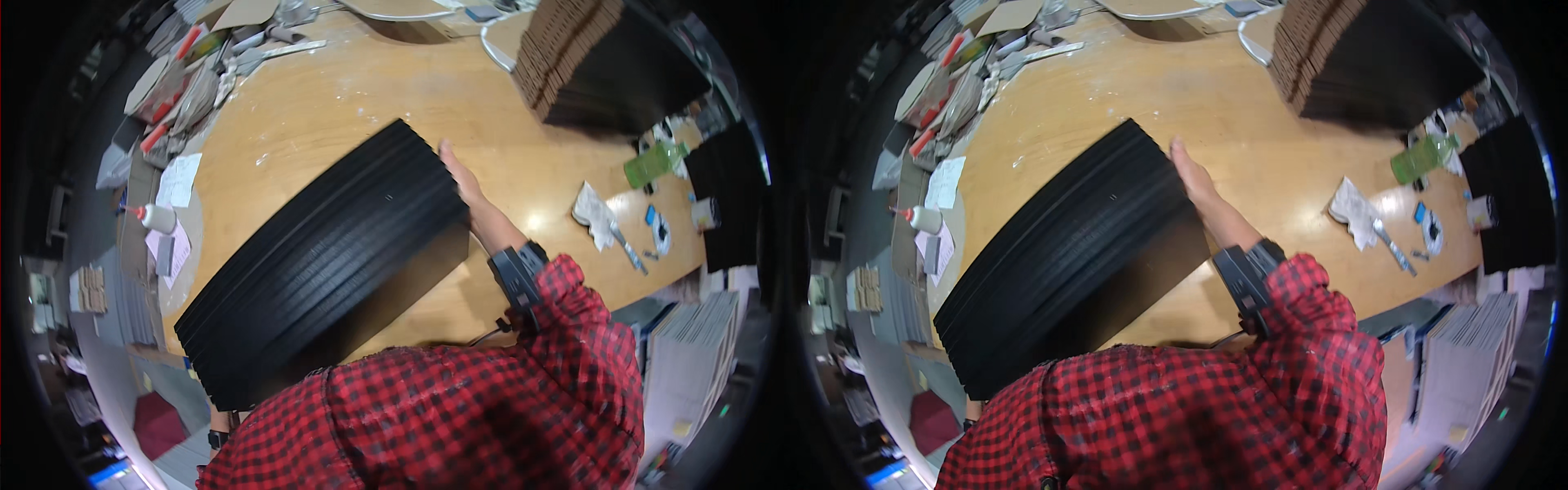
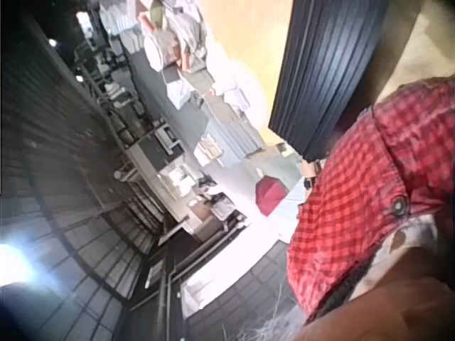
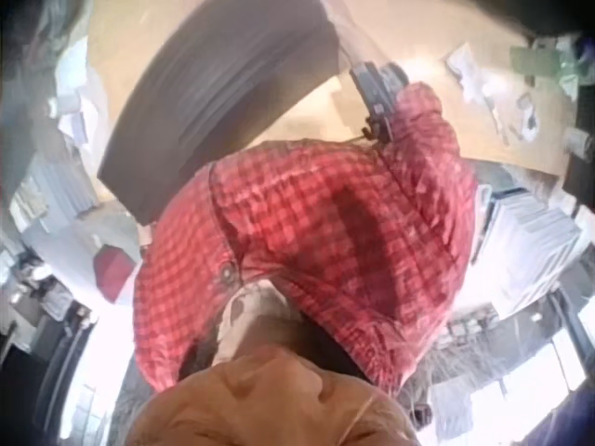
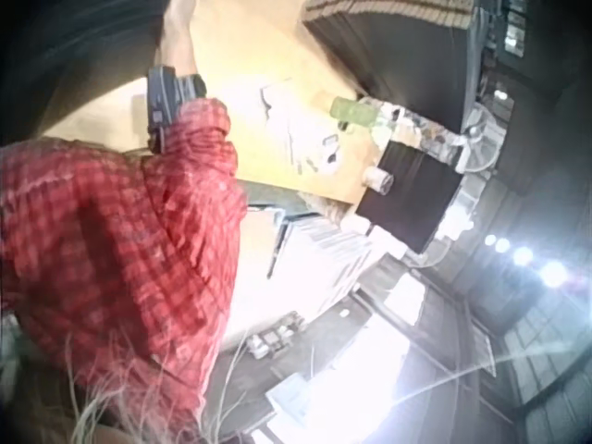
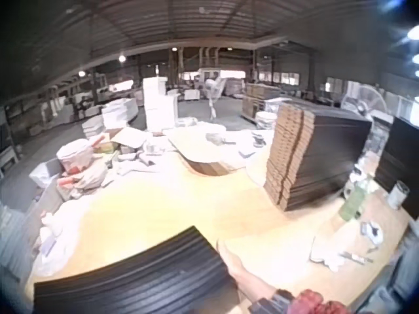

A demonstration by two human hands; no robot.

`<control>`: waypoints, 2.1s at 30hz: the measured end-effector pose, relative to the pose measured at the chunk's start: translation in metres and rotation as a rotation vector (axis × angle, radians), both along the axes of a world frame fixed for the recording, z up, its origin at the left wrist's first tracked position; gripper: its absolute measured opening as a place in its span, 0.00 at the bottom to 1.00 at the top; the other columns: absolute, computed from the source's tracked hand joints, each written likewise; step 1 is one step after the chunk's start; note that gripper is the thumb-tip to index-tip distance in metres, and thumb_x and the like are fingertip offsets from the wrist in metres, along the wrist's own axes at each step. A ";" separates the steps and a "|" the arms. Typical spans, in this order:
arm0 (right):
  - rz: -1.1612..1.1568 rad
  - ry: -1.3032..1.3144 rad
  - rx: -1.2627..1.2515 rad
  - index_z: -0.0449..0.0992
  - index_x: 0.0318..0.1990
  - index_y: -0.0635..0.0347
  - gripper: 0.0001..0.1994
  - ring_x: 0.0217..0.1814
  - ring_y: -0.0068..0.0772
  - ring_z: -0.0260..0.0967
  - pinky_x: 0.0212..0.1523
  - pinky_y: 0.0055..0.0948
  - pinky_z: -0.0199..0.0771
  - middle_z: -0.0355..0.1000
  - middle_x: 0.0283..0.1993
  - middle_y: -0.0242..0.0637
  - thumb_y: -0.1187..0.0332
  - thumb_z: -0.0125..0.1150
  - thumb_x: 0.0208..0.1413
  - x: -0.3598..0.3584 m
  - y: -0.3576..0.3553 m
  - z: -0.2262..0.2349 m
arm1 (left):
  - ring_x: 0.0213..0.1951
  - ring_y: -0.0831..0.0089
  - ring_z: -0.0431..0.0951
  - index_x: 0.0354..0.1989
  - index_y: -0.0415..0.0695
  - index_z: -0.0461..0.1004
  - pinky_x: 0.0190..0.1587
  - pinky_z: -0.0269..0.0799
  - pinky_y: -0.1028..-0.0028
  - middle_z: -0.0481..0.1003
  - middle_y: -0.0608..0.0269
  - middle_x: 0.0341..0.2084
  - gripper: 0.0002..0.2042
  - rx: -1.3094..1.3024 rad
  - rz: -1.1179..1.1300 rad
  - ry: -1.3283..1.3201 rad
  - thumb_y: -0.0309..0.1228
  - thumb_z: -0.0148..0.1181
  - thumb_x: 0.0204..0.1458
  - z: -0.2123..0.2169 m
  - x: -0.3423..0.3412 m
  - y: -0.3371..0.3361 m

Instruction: The recorder uses a hand scraper to clean the edges of black furniture panels and then wipes the surfaces with a rag to finish them.

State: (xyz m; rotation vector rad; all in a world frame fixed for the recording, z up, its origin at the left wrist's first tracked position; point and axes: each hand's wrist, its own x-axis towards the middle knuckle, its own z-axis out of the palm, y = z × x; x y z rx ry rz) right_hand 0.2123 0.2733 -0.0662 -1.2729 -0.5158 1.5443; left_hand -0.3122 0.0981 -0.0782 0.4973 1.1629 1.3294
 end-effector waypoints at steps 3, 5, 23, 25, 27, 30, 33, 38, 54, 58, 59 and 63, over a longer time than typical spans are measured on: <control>0.024 -0.227 -0.020 0.66 0.53 0.66 0.32 0.52 0.31 0.65 0.53 0.27 0.61 0.69 0.50 0.41 0.43 0.38 0.58 -0.016 -0.004 0.045 | 0.45 0.71 0.72 0.53 0.42 0.63 0.46 0.70 0.72 0.70 0.61 0.44 0.22 0.013 -0.037 0.029 0.45 0.36 0.59 0.004 -0.007 0.008; 0.055 -0.149 0.155 0.64 0.55 0.66 0.32 0.55 0.31 0.62 0.55 0.26 0.58 0.66 0.54 0.42 0.44 0.34 0.59 -0.002 0.001 0.015 | 0.45 0.71 0.72 0.53 0.42 0.63 0.47 0.70 0.71 0.70 0.61 0.44 0.22 0.021 -0.087 0.040 0.45 0.36 0.59 0.007 -0.006 0.021; 0.744 -1.212 1.517 0.66 0.52 0.51 0.24 0.60 0.35 0.57 0.60 0.41 0.52 0.61 0.57 0.34 0.60 0.59 0.45 -0.080 -0.128 0.000 | 0.48 0.70 0.70 0.55 0.42 0.61 0.51 0.68 0.70 0.68 0.60 0.49 0.23 0.025 -0.173 -0.032 0.45 0.36 0.59 -0.009 -0.018 0.023; 0.546 -1.351 1.449 0.69 0.48 0.50 0.22 0.56 0.37 0.59 0.56 0.40 0.54 0.66 0.52 0.33 0.63 0.61 0.41 -0.061 -0.110 0.007 | 0.48 0.70 0.70 0.55 0.42 0.61 0.52 0.67 0.70 0.68 0.60 0.49 0.23 0.063 -0.157 0.024 0.45 0.35 0.59 -0.009 -0.018 0.021; 0.254 -1.371 1.140 0.70 0.45 0.51 0.22 0.52 0.39 0.60 0.53 0.38 0.56 0.64 0.51 0.35 0.68 0.64 0.36 -0.055 -0.108 0.023 | 0.49 0.70 0.70 0.56 0.42 0.61 0.52 0.67 0.70 0.68 0.60 0.49 0.23 0.084 -0.139 0.065 0.44 0.35 0.59 -0.009 -0.020 0.020; 0.182 -1.215 1.029 0.71 0.39 0.53 0.19 0.41 0.34 0.62 0.39 0.34 0.59 0.64 0.40 0.34 0.69 0.66 0.34 -0.072 -0.110 0.034 | 0.49 0.70 0.69 0.56 0.42 0.61 0.52 0.66 0.70 0.68 0.60 0.49 0.23 0.103 -0.130 0.104 0.43 0.35 0.58 -0.011 -0.021 0.019; 0.206 -1.178 0.958 0.69 0.28 0.54 0.10 0.27 0.28 0.65 0.29 0.28 0.58 0.66 0.27 0.29 0.70 0.65 0.37 -0.085 -0.107 0.036 | 0.49 0.71 0.69 0.56 0.41 0.60 0.53 0.65 0.70 0.67 0.60 0.50 0.22 0.126 -0.123 0.136 0.42 0.34 0.58 -0.012 -0.028 0.017; 0.305 -1.095 0.708 0.69 0.20 0.56 0.08 0.15 0.29 0.62 0.25 0.30 0.62 0.60 0.11 0.27 0.69 0.63 0.41 -0.087 -0.106 0.047 | 0.50 0.71 0.69 0.56 0.41 0.60 0.54 0.64 0.71 0.67 0.60 0.50 0.22 0.151 -0.122 0.157 0.40 0.33 0.58 -0.015 -0.031 0.017; 0.465 -1.064 0.419 0.71 0.21 0.58 0.07 0.21 0.38 0.70 0.24 0.34 0.68 0.70 0.16 0.35 0.66 0.59 0.42 -0.091 -0.104 0.068 | 0.47 0.73 0.69 0.54 0.39 0.60 0.51 0.64 0.73 0.68 0.61 0.47 0.19 0.237 -0.039 0.317 0.33 0.31 0.59 -0.031 -0.046 0.004; 0.432 -1.097 0.384 0.71 0.21 0.58 0.07 0.21 0.38 0.70 0.25 0.34 0.69 0.70 0.16 0.35 0.65 0.59 0.42 -0.083 -0.101 0.055 | 0.37 0.71 0.77 0.46 0.43 0.67 0.39 0.76 0.72 0.74 0.61 0.37 0.16 0.160 -0.055 0.176 0.34 0.32 0.59 -0.011 0.014 0.037; 0.447 -1.085 0.387 0.71 0.21 0.57 0.07 0.21 0.38 0.70 0.24 0.34 0.69 0.70 0.16 0.35 0.66 0.59 0.42 -0.086 -0.102 0.060 | 0.41 0.72 0.74 0.50 0.41 0.64 0.45 0.71 0.72 0.71 0.61 0.41 0.17 0.172 -0.051 0.232 0.33 0.31 0.59 -0.019 -0.007 0.027; 0.421 -1.090 0.487 0.72 0.21 0.57 0.07 0.22 0.40 0.71 0.24 0.34 0.69 0.70 0.16 0.36 0.65 0.59 0.43 -0.092 -0.105 0.056 | 0.51 0.73 0.67 0.58 0.37 0.57 0.57 0.60 0.74 0.66 0.62 0.51 0.21 0.218 -0.159 0.191 0.33 0.28 0.60 -0.043 -0.036 0.022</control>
